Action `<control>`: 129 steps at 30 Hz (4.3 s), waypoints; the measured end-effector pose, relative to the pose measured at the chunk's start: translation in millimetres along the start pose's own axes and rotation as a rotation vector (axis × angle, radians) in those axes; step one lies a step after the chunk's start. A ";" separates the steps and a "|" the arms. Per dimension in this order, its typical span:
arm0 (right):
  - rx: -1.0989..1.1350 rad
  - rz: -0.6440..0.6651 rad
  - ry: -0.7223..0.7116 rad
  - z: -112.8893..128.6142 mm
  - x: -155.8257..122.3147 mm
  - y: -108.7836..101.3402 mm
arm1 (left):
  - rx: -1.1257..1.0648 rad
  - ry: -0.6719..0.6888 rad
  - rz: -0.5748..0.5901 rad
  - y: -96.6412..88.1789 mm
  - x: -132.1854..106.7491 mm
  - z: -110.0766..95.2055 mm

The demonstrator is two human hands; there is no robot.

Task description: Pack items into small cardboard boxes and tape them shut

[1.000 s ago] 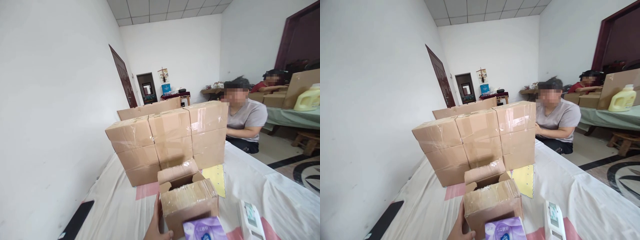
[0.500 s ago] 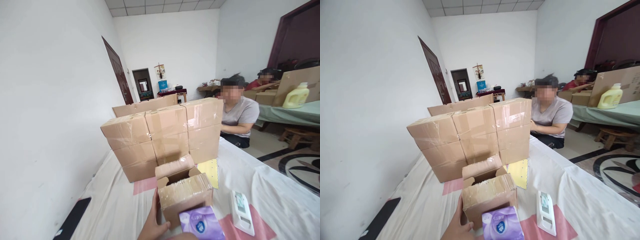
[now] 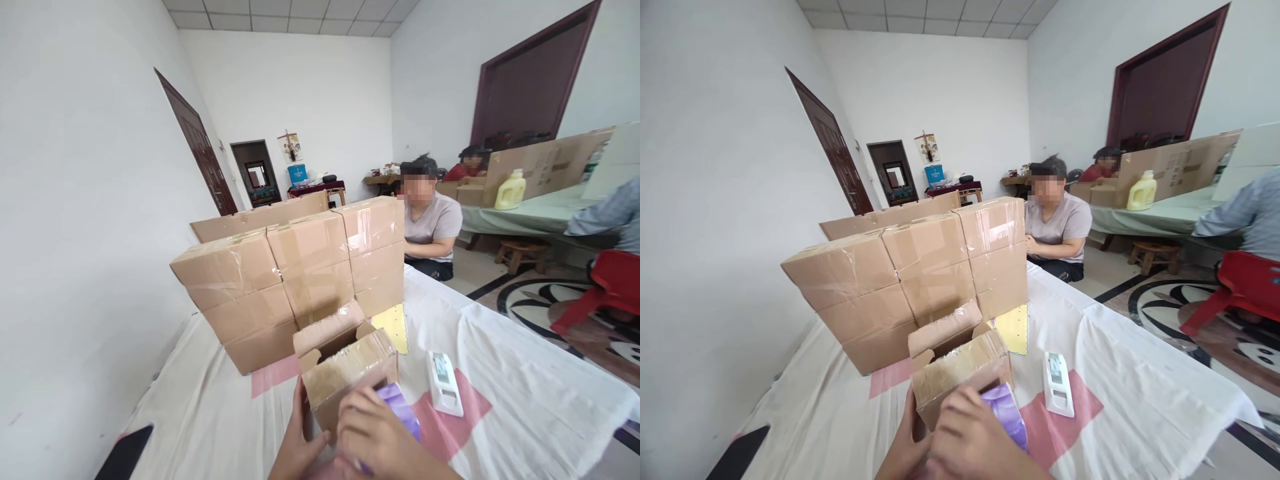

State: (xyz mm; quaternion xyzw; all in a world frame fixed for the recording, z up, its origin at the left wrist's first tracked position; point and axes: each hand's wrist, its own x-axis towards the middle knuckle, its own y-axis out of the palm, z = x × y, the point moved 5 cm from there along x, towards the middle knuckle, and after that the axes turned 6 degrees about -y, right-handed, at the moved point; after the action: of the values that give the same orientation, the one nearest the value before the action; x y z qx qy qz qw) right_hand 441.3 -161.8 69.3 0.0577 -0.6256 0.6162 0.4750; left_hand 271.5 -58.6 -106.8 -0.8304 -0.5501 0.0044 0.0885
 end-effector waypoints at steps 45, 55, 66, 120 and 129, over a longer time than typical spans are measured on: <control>0.127 0.618 0.350 -49.1 -89.8 -17.7 | 0.059 0.000 -0.156 -4.2 -2.6 18.4; 0.515 0.134 0.485 -69.3 -75.1 -101.3 | 0.087 -0.085 -0.031 -7.5 -5.7 -6.2; 1.182 -0.952 0.892 -98.3 -58.1 -121.8 | 0.088 -0.061 -0.003 -2.7 -9.0 -18.0; -0.142 -0.130 0.073 -43.1 45.8 -122.6 | 0.586 0.647 -0.520 -0.8 -55.1 -172.9; -0.463 -0.158 0.024 -18.6 53.0 -78.4 | 0.063 0.192 -0.376 21.7 3.2 -236.3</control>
State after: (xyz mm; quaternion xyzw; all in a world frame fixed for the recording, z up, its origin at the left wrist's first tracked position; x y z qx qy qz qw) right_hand 473.9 -137.6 156.9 -0.0112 -0.7382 0.4177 0.5296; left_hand 317.2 -97.5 122.8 -0.7065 -0.6841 -0.0742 0.1654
